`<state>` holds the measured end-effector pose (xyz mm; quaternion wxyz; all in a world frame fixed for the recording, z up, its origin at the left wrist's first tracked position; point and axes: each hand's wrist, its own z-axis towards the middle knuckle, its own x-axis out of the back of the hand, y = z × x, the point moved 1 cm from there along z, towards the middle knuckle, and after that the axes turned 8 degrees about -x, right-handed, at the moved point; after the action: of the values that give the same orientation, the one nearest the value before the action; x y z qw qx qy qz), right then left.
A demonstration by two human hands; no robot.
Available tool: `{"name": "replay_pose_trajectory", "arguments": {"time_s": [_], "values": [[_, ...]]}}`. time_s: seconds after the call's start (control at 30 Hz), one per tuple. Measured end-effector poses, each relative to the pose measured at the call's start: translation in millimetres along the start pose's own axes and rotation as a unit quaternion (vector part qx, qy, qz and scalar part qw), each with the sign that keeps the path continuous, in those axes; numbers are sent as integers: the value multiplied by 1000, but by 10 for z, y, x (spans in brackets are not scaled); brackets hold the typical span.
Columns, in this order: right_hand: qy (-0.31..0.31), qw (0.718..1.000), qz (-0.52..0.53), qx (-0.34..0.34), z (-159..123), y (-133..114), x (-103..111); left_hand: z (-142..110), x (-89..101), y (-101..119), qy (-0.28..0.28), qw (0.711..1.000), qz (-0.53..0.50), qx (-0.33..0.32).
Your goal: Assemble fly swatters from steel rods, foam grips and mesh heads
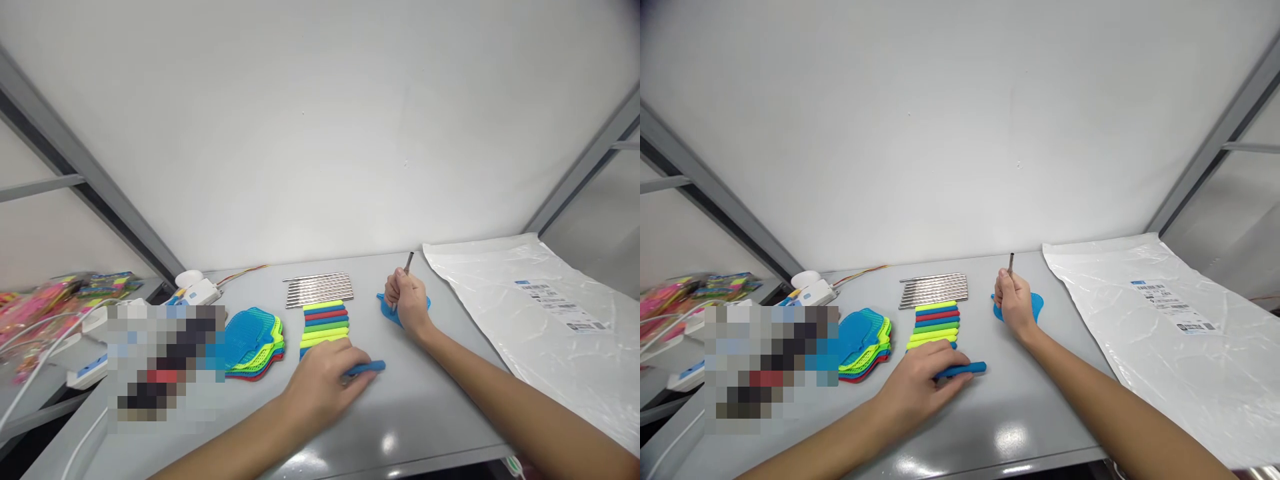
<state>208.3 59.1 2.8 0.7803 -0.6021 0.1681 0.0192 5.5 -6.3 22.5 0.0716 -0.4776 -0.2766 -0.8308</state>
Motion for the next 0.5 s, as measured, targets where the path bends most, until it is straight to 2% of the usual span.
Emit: {"name": "replay_pose_trajectory", "arguments": {"time_s": [0.07,0.23,0.4,0.5], "values": [[-2,1000,8,3,-20,-22,-14,90,-1,25,-10,996,-72,55],[-13,1000,28,8,-108,-147,-88,268,-56,88,-22,981,-148,124],[-48,996,75,-1,-254,-271,-199,279,-138,88,45,943,-268,191],[-72,993,95,-13,-342,-318,-248,232,-170,93,69,934,-283,208]]}}
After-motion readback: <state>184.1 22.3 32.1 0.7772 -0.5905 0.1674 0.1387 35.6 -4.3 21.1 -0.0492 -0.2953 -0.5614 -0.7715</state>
